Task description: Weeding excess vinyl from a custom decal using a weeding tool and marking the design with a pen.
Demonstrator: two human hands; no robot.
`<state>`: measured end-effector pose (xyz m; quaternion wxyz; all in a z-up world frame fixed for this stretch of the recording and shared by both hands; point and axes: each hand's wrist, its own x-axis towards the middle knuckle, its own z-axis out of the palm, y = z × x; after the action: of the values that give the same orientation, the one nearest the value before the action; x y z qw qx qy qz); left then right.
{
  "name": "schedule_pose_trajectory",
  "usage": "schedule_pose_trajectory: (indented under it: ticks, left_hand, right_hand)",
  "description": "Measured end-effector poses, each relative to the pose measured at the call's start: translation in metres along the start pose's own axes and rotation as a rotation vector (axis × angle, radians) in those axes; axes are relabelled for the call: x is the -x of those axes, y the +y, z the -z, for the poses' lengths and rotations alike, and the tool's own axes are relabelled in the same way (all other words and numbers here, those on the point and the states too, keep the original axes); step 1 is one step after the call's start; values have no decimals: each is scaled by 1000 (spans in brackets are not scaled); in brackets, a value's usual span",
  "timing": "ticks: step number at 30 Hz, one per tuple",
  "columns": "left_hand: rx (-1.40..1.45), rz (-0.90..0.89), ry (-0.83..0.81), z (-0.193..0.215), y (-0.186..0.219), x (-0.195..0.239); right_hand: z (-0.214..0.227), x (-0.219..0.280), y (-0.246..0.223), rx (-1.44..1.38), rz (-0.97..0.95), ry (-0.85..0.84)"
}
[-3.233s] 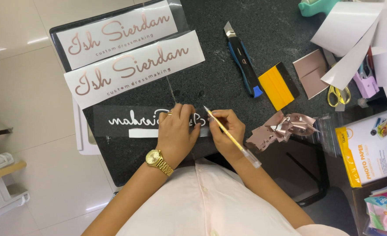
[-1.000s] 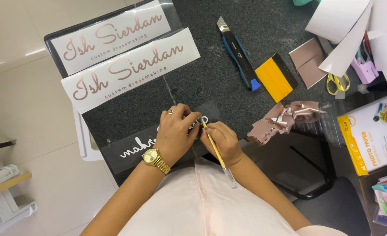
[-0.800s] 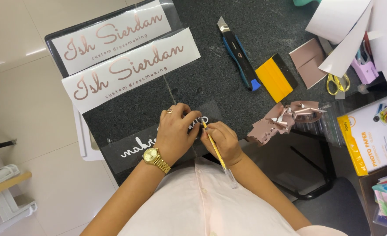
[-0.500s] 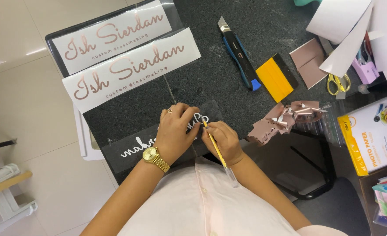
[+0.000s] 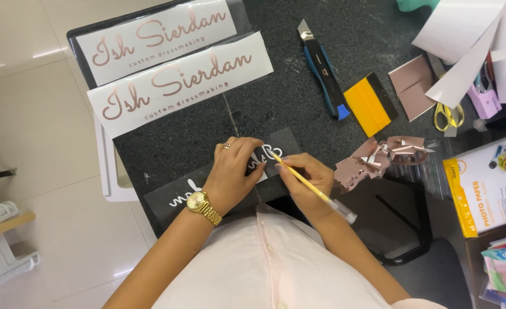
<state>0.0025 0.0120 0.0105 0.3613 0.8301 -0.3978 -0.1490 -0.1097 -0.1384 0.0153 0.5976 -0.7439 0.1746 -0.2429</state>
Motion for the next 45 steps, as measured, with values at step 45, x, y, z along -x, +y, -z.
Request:
schedule_pose_trajectory:
  ticks: [45]
  left_hand:
    - [580,247,68,24,4,-1]
  right_hand:
    - [1,9,10,97,-163,-2]
